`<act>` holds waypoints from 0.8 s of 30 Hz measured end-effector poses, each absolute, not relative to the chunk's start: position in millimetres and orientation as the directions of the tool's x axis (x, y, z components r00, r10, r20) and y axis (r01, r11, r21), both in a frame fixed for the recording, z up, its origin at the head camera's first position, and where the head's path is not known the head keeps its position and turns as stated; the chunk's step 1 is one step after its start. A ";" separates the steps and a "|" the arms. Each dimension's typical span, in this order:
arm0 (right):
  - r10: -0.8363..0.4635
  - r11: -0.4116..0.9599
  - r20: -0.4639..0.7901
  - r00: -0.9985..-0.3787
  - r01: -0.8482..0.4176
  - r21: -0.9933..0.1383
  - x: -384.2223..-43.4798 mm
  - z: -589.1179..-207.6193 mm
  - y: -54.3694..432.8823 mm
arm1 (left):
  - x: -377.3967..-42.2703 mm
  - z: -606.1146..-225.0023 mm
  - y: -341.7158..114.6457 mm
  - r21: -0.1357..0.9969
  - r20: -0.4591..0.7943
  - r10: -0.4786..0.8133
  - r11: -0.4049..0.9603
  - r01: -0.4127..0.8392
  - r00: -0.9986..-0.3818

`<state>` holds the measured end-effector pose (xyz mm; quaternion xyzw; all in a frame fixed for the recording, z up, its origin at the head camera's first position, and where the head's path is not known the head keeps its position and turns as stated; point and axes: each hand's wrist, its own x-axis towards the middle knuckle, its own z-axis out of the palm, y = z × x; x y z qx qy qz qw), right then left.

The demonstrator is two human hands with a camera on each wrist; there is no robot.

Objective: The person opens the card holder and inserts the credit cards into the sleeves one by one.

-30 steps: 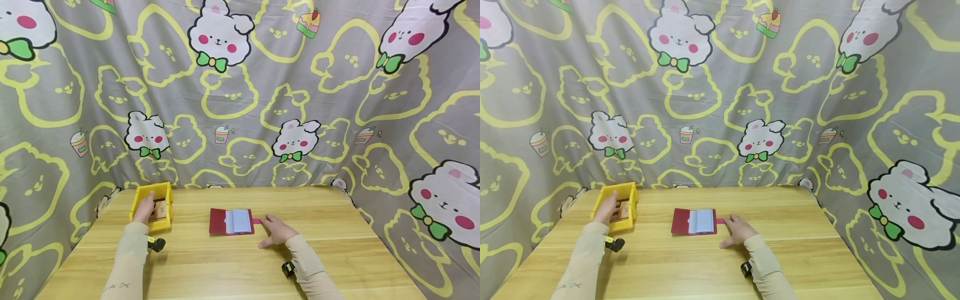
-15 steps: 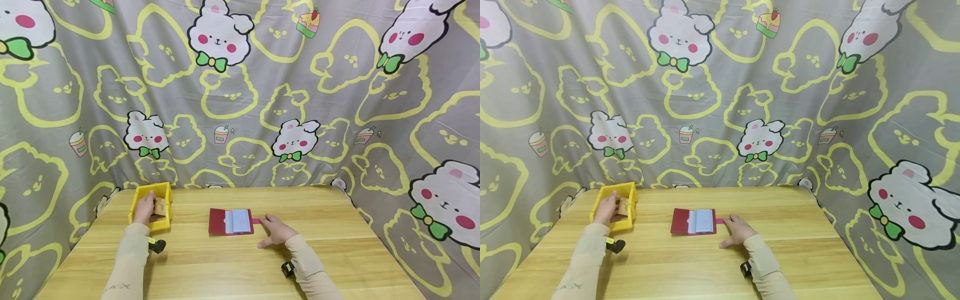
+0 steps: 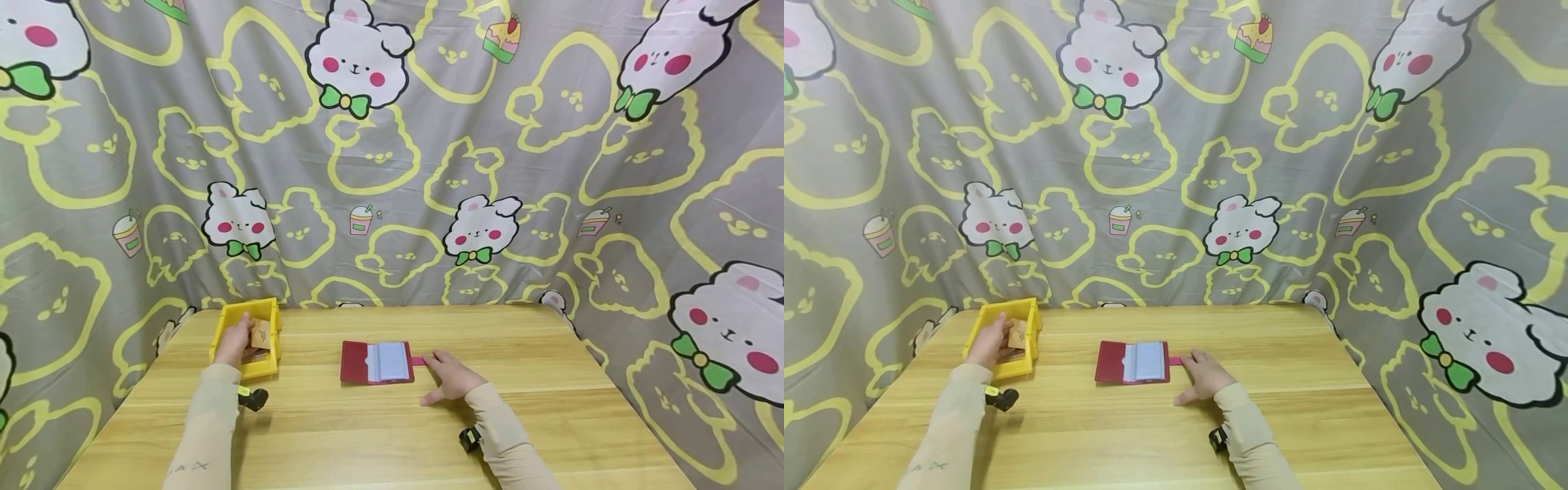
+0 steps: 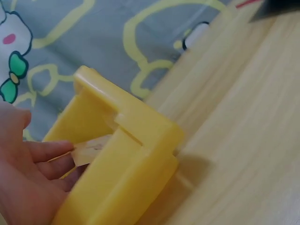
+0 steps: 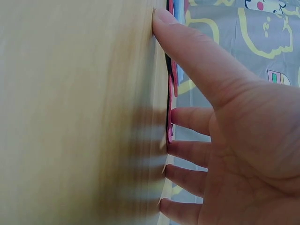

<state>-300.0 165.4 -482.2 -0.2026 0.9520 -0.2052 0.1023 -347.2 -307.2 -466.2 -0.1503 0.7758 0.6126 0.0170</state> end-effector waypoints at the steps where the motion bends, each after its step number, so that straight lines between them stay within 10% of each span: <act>1: -0.427 0.834 -0.112 -0.897 -0.343 -0.432 -300.0 -482.3 165.4 | -346.4 -464.6 -306.7 0.953 -0.209 -0.226 0.173 -0.250 -0.951; 24: -0.426 0.831 -0.118 -0.897 -0.337 -0.442 -298.9 -479.6 164.6 | -314.8 -361.4 -271.3 0.999 0.040 -0.243 0.006 0.040 -0.969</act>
